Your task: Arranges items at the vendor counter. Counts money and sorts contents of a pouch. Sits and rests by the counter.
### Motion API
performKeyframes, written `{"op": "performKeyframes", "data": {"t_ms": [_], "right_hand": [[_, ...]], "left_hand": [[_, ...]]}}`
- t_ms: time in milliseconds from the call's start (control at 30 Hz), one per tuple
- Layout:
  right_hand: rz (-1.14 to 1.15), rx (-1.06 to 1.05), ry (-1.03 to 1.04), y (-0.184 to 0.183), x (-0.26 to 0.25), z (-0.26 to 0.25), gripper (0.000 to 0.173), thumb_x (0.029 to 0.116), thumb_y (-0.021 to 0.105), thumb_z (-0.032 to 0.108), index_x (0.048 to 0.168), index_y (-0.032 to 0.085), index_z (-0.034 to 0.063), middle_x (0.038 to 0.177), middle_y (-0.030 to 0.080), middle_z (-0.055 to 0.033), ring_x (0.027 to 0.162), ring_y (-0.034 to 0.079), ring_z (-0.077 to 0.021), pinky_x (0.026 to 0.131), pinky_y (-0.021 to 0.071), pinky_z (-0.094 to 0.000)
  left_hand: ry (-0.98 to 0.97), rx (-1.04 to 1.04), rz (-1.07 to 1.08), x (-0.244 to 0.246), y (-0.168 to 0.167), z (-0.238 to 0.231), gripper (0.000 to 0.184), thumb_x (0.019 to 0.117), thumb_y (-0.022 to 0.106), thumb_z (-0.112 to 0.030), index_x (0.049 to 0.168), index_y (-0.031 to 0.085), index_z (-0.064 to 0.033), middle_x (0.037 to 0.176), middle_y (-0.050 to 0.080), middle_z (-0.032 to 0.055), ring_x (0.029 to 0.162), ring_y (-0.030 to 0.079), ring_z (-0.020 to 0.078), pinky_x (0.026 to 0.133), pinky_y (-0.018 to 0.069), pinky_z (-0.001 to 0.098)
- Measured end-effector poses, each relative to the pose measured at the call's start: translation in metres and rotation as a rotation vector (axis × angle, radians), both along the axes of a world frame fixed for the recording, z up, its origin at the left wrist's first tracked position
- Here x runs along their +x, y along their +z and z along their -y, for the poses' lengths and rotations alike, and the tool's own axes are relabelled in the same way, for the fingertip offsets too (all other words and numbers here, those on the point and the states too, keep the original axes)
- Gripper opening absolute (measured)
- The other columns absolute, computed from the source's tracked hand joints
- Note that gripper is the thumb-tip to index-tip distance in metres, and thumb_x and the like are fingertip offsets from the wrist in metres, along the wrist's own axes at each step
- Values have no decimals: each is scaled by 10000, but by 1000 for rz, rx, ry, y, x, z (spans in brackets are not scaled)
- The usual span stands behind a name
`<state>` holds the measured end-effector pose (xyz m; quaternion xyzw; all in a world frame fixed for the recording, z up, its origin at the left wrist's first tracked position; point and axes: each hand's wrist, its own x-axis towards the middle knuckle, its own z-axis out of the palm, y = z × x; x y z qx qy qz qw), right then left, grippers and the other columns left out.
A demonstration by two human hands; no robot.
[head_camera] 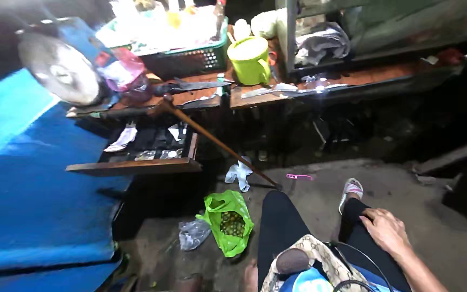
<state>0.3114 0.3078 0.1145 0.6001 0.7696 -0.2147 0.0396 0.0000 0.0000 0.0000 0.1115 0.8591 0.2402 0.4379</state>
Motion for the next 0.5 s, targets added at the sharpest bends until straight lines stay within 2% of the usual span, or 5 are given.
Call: {"op": "performKeyframes", "data": {"t_ms": [100,233,333,400,500], "right_hand": [[18,8,3,-3,1,-1,309,1023,594,333,1193,756,133,1344,672,-116,1366,512,-388,1118,345,-668],[25,20,11,-6,0,0,292,1013,602,298,1170,764,113,1312,686,-134,1340,533,-409,1089,373,-677],[37,18,14,-10,0,-1,296,1009,601,307,1167,765,118,1311,687,-135,1342,531,-411,1091,366,-685],[55,20,25,-11,-3,-2,293,1006,603,301,1163,767,115,1298,691,-147,1330,539,-422,1079,368,-700],[81,4,32,-11,-9,-2,301,1003,607,297,1164,763,96,1297,686,-171,1323,540,-438,1071,372,-707]], "left_hand": [[-148,-66,51,-6,39,-14,391,1096,449,-213,1400,575,-1,1393,597,253,1331,551,379,1139,407,533],[-89,3,-236,-45,62,-50,608,981,673,-324,1458,511,16,1486,478,293,1347,523,414,1118,448,528],[-18,313,-539,-92,111,-83,483,988,661,-221,1389,570,33,1410,541,283,1238,598,382,1049,503,502],[-15,514,-792,-129,151,-98,404,990,641,-181,1305,620,69,1340,591,297,1249,592,406,1062,490,513],[-9,637,-1132,-195,207,-112,355,995,613,-172,1211,650,106,1262,628,316,1219,609,432,1062,485,510]]}}
